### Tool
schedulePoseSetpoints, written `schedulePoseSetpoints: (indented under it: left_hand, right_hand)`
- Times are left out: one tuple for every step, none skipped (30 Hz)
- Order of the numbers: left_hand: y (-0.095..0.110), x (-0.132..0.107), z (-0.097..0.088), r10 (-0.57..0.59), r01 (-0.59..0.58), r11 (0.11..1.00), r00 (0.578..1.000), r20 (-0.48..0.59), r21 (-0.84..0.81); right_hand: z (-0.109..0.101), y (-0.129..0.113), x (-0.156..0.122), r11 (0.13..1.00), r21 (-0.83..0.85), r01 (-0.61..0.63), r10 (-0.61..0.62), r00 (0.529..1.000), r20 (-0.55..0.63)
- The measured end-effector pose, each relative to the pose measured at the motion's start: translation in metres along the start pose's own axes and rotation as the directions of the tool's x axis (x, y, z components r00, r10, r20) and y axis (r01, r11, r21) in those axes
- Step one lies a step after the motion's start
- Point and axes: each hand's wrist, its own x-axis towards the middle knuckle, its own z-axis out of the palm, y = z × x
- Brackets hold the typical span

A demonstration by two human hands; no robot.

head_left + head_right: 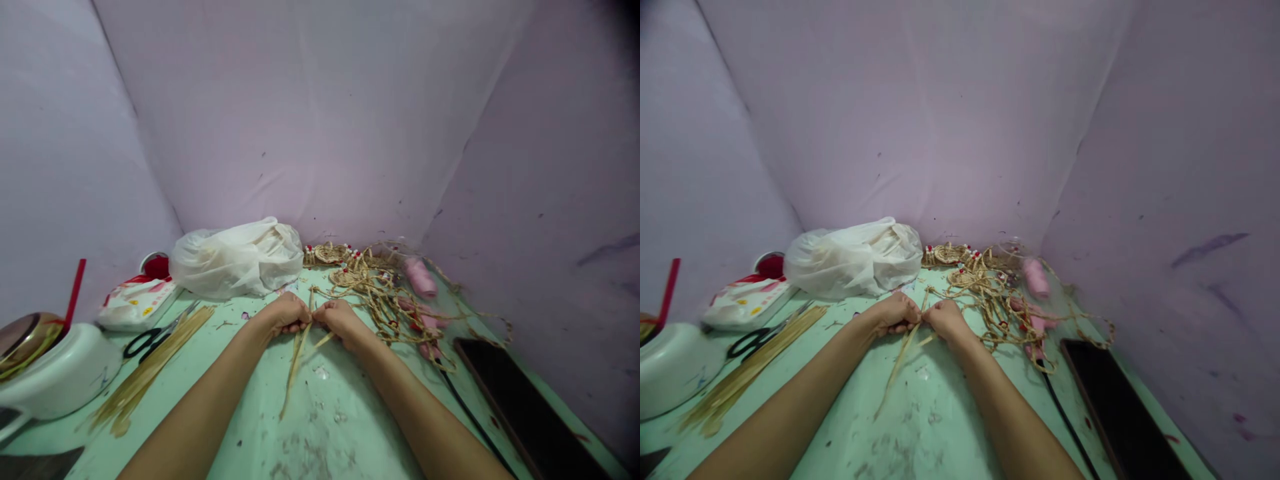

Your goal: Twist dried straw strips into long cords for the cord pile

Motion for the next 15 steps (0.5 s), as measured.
schedulePoseSetpoints:
  left_hand:
    - [0.001,-0.001,-0.001,-0.018,0.018,0.998,1.0,-0.013,0.054]
    - [0.002,-0.003,-0.002,-0.034,0.036,0.994,0.999,-0.028,0.101]
    - [0.003,-0.004,-0.003,-0.037,0.042,0.989,0.999,-0.038,0.141]
    - [0.004,-0.005,-0.004,-0.025,0.031,0.985,0.999,-0.036,0.171]
    - [0.005,-0.007,-0.006,-0.006,0.009,0.981,1.0,-0.018,0.194]
    - [0.005,-0.008,-0.009,0.015,-0.018,0.977,1.0,0.015,0.21]
    - [0.006,-0.009,-0.012,0.029,-0.04,0.974,0.998,0.05,0.223]
    - [0.007,-0.011,-0.017,0.034,-0.05,0.971,0.997,0.073,0.234]
    - [0.008,-0.015,-0.023,0.029,-0.047,0.968,0.997,0.075,0.246]
    - [0.01,-0.02,-0.031,0.018,-0.032,0.962,0.998,0.053,0.27]
    - [0.012,-0.028,-0.039,0.008,-0.009,0.952,1.0,0.005,0.307]
    - [0.015,-0.039,-0.047,0.002,0.019,0.935,0.998,-0.057,0.353]
    - [0.019,-0.052,-0.055,0.005,0.051,0.909,0.991,-0.133,0.414]
    - [0.024,-0.068,-0.061,0.015,0.088,0.882,0.977,-0.214,0.462]
    - [0.029,-0.084,-0.065,0.046,0.113,0.864,0.953,-0.3,0.491]
  right_hand:
    - [0.001,0.001,0.001,1.0,0.004,0.005,-0.005,1.0,0.005]
    - [0.001,0.002,0.001,1.0,0.014,0.005,-0.006,1.0,0.013]
    - [0.001,0.002,0.0,1.0,0.03,0.002,-0.003,1.0,0.017]
    - [0.001,0.002,0.0,0.999,0.048,-0.003,0.002,1.0,0.019]
    - [0.002,0.002,-0.001,0.998,0.066,-0.005,0.004,1.0,0.019]
    - [0.001,0.002,-0.002,0.997,0.081,-0.003,0.001,1.0,0.017]
    - [0.001,0.002,-0.002,0.996,0.091,0.004,-0.005,1.0,0.015]
    - [0.001,0.002,-0.003,0.995,0.096,0.013,-0.015,1.0,0.018]
    - [0.001,0.003,-0.004,0.995,0.1,0.02,-0.022,0.999,0.024]
    - [0.001,0.003,-0.004,0.994,0.106,0.023,-0.027,0.999,0.029]
    - [0.001,0.004,-0.005,0.993,0.114,0.023,-0.027,0.999,0.032]
    - [0.001,0.004,-0.005,0.992,0.126,0.023,-0.027,0.999,0.033]
    - [0.002,0.005,-0.005,0.99,0.139,0.023,-0.028,0.999,0.031]
    - [0.002,0.005,-0.004,0.989,0.148,0.025,-0.029,0.999,0.026]
    - [0.003,0.006,-0.004,0.988,0.151,0.027,-0.03,0.999,0.02]
